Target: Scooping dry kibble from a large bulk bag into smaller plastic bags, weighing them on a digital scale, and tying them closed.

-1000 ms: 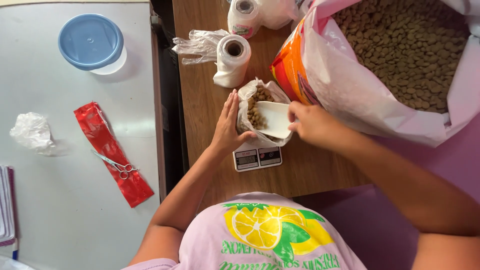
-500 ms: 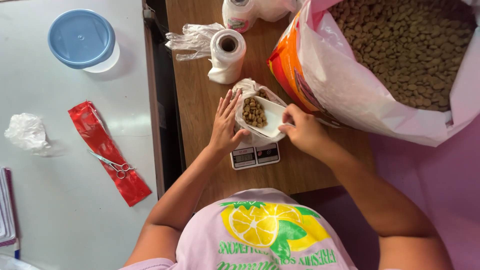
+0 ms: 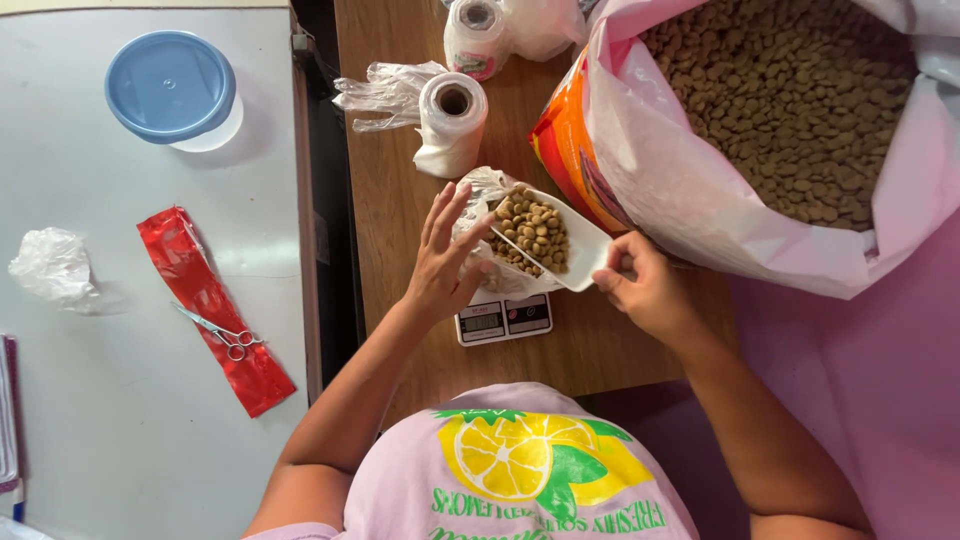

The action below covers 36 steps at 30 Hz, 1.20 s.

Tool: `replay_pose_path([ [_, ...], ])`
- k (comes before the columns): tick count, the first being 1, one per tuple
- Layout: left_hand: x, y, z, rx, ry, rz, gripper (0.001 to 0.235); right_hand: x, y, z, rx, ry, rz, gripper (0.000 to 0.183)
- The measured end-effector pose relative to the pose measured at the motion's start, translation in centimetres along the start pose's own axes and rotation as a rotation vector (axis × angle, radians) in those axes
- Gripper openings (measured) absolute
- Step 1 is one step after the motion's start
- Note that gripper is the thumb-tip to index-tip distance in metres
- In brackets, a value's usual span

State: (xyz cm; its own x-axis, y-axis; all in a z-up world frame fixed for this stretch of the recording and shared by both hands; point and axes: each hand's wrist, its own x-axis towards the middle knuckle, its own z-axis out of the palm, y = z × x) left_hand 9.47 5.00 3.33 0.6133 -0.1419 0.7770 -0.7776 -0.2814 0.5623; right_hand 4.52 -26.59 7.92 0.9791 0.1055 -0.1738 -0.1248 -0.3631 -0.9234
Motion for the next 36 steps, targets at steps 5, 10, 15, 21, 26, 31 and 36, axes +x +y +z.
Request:
replay_pose_path([
  [5,1.6,0.5,-0.9,-0.051,0.028,0.039,0.051,-2.4,-3.3,-3.1,0.089,-0.052,-0.049,0.016],
  [10,2.3,1.6,-1.7,-0.011,0.037,0.033,0.047,-5.5,-9.2,-6.3,0.105,-0.046,-0.037,0.017],
  [15,2.7,3.6,-2.4,0.004,-0.072,-0.020,0.038,-8.9,-18.7,-9.9,0.171,-0.067,0.026,0.019],
  [21,1.4,3.2,-2.3,0.048,-0.215,-0.015,0.042,-8.2,-19.9,-17.6,0.017,0.188,-0.065,0.023],
  [26,1.6,3.3,-2.4,0.139,-0.379,-0.002,0.057,-5.7,-20.3,-18.0,-0.499,0.398,-0.148,0.033],
  [31,1.5,1.9,-2.3,0.372,-0.312,0.106,0.031,-4.5,-17.3,-18.3,-2.360,0.638,-0.850,0.018],
  [36,1.9,2.1,-3.2,0.396,-0.252,0.118,0.016,-10.0,-22.6,-13.3,-2.166,0.580,-0.764,0.019],
])
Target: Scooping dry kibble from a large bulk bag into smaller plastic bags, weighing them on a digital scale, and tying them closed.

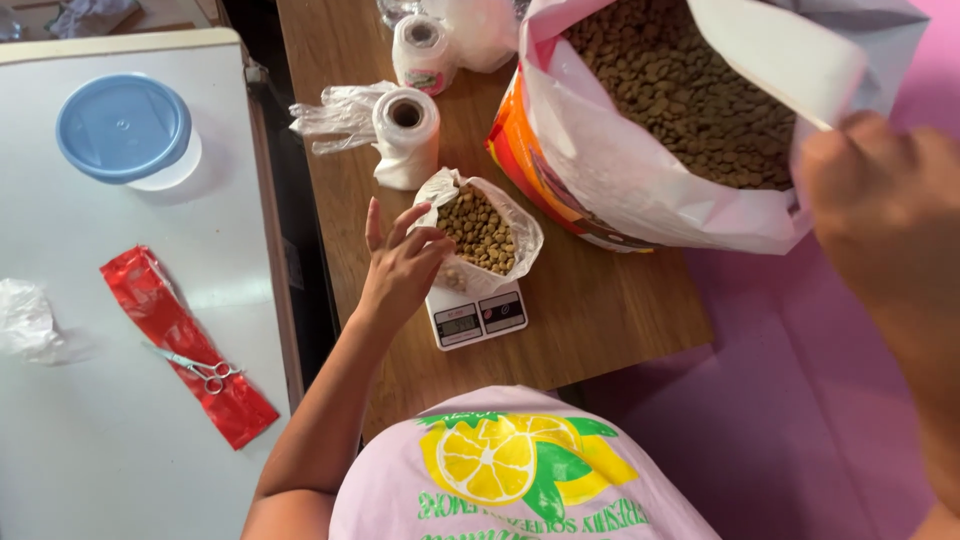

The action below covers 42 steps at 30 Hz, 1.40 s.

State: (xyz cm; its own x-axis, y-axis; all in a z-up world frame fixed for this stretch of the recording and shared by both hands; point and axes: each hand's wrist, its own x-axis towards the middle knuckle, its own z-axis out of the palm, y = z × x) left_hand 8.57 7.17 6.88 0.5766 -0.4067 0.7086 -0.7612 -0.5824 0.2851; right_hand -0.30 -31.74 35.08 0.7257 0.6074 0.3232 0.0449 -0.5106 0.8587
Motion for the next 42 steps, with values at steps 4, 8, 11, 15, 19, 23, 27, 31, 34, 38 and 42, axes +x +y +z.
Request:
replay_pose_path([
  [4,0.7,0.1,-1.0,-0.026,0.052,0.012,0.008,2.4,-2.5,-7.4,-0.396,0.168,-0.293,0.014],
  [8,-0.5,-0.5,0.5,-0.155,0.063,-0.012,0.012,5.3,-11.0,-7.0,0.386,-0.087,-0.302,0.016],
  [11,-1.9,-1.4,2.6,-0.137,0.191,-0.051,0.005,6.8,-18.9,-3.0,0.473,-0.009,-0.243,0.009],
  [15,-2.3,-0.9,2.4,-0.224,0.279,-0.052,0.006,7.2,-25.4,2.2,0.415,-0.018,-0.116,0.008],
  [19,-2.2,-0.9,3.6,-0.352,0.395,-0.151,0.113,6.9,-27.6,4.9,0.483,-0.034,-0.062,0.011],
  [23,-5.5,-2.6,6.8,-0.525,0.155,-0.404,0.156,6.3,-25.1,5.0,0.578,-0.136,-0.051,0.012],
  [27,-5.1,-2.9,7.6,-0.544,0.101,-0.403,0.148,5.9,-22.9,5.7,0.777,-0.357,-0.025,0.007],
  [31,-5.4,-3.3,8.6,-0.549,0.109,-0.402,0.143,7.5,-22.2,5.9,1.104,-0.748,0.039,0.007],
  [34,-5.6,-3.8,9.1,-0.542,0.087,-0.408,0.147,7.4,-25.7,6.9,1.120,-0.721,0.074,0.011],
  [38,-5.1,-3.7,8.8,-0.530,0.089,-0.396,0.143,8.0,-26.7,7.4,1.279,-0.690,0.144,0.012],
  [42,-4.7,-3.0,8.1,-0.458,0.076,-0.359,0.141,7.0,-27.4,8.3,1.625,-0.838,0.460,0.023],
])
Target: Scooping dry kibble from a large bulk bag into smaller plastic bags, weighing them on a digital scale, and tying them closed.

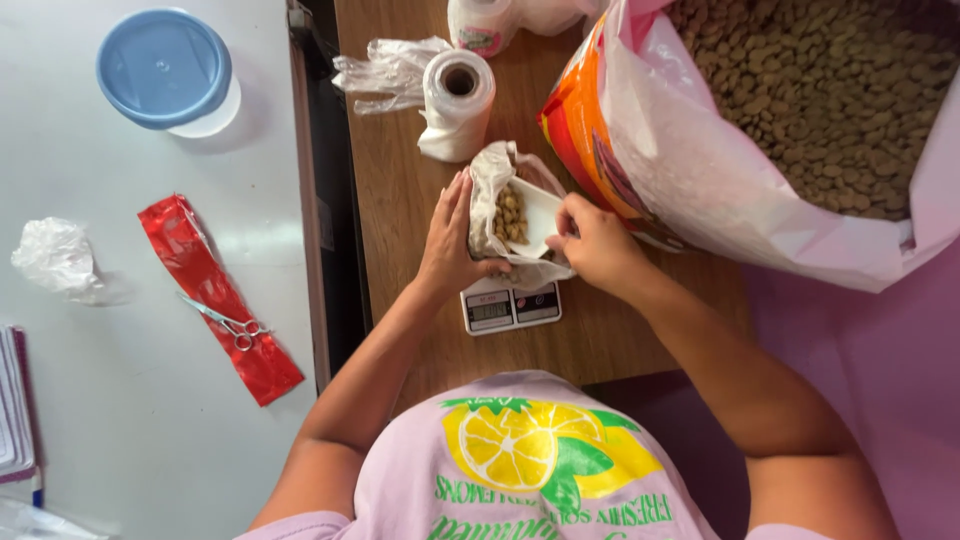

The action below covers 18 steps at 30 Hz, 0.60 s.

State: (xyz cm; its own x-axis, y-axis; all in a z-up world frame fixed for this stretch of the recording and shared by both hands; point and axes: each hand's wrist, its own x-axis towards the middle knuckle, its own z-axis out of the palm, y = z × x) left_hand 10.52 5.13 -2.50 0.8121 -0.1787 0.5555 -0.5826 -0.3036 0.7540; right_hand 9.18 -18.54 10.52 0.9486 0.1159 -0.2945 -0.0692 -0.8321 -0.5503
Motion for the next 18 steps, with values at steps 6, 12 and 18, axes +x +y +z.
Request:
replay_pose_path([
  [6,0.0,0.3,-0.3,0.000,-0.029,-0.054,0.143,-0.6,3.3,0.6,0.387,0.021,0.052,0.023],
  [12,-0.2,0.9,-0.4,-0.018,-0.021,-0.050,0.140,-3.5,5.3,-1.4,0.729,-0.004,0.030,0.022],
  [18,-0.7,1.1,-0.3,-0.020,0.009,-0.003,0.140,-6.5,5.3,-3.7,0.758,-0.019,0.030,0.023],
])
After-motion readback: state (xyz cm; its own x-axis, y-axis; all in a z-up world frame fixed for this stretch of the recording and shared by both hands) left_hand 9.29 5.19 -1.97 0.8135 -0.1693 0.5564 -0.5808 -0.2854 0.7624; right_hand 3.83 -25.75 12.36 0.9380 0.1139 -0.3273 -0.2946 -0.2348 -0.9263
